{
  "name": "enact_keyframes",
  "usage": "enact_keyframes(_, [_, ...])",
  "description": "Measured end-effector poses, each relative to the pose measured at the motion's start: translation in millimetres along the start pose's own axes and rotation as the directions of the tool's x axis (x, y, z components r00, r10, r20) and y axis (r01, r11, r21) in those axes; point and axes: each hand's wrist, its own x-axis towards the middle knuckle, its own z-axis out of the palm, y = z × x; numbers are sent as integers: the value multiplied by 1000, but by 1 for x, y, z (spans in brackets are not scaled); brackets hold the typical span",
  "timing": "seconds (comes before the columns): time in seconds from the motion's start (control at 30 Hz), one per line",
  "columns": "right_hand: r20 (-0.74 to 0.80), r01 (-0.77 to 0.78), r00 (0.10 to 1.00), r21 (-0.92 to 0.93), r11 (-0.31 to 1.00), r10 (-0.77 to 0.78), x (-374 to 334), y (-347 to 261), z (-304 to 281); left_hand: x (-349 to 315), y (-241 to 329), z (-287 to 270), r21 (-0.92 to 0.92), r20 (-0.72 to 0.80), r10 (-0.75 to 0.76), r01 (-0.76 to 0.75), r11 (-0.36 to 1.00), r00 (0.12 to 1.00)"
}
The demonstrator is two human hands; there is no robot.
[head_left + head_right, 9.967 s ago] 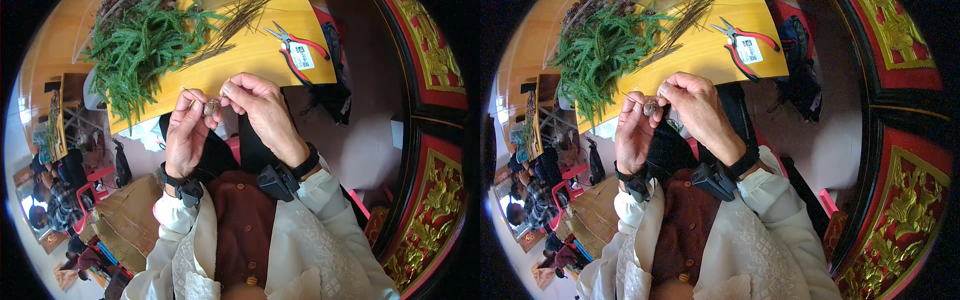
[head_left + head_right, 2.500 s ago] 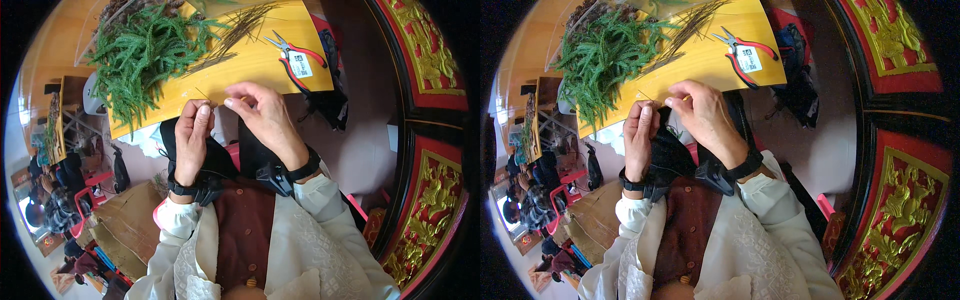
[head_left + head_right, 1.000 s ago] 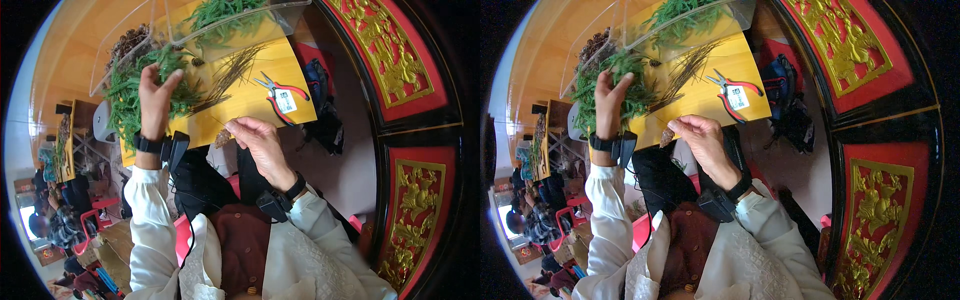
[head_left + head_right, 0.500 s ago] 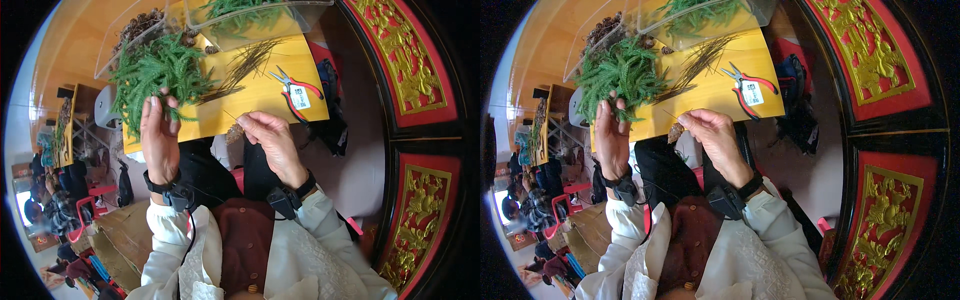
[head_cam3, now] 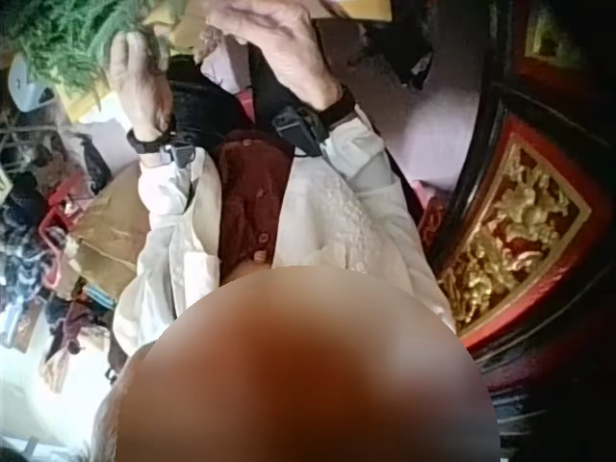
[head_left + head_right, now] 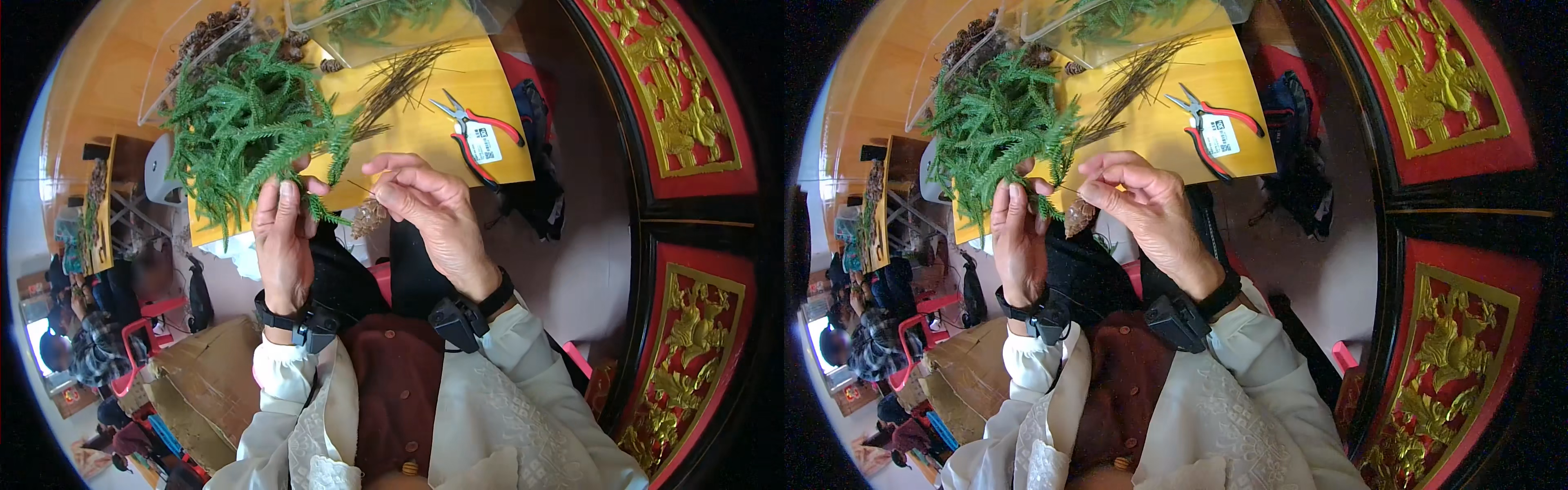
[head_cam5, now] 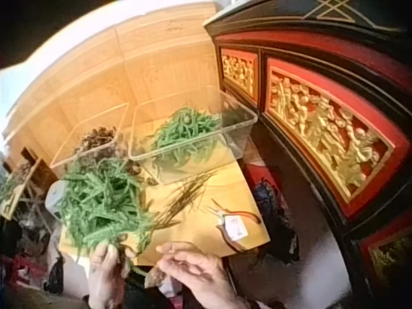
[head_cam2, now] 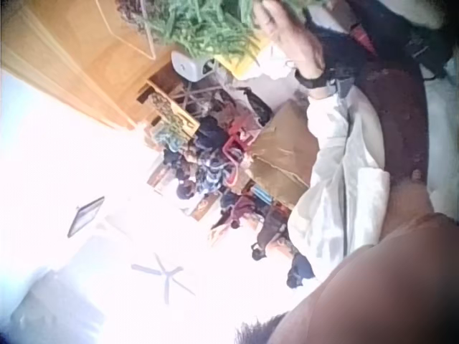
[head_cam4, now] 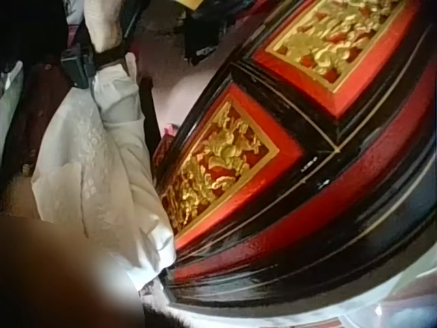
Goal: Trimming and preparing small green branches using a cutting tool.
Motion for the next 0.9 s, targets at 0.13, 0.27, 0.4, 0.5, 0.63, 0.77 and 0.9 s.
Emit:
enact_keyframes(0.13, [26, 129, 992, -84, 988, -127, 2, 1, -5, 1, -13, -1, 209, -35, 50, -42, 977, 998])
enact_keyframes(0.27, [190, 323, 945, -429, 844, -265, 6, 0, -10, 0, -17, -4, 247, -13, 42, -38, 968, 999])
enact_keyframes(0.4, [157, 284, 959, -457, 843, -238, 4, 5, -9, 0, -16, -4, 196, 10, -28, 25, 980, 1000])
enact_keyframes(0.5, [-12, 265, 959, -313, 912, -283, 7, 18, -13, 4, -18, -11, 26, 3, -43, 42, 999, 999])
enact_keyframes(0.63, [-128, 119, 983, -82, 989, -129, 5, 19, -8, 6, -19, -25, -143, 32, -77, 81, 986, 997])
enact_keyframes(0.77, [-133, 64, 989, -48, 997, -70, 4, 26, -6, 5, -23, -40, -296, 139, -137, 173, 939, 981])
enact_keyframes(0.9, [-125, 65, 989, -100, 993, -77, 2, 29, -6, 2, -25, -32, -173, -87, -211, 194, 966, 974])
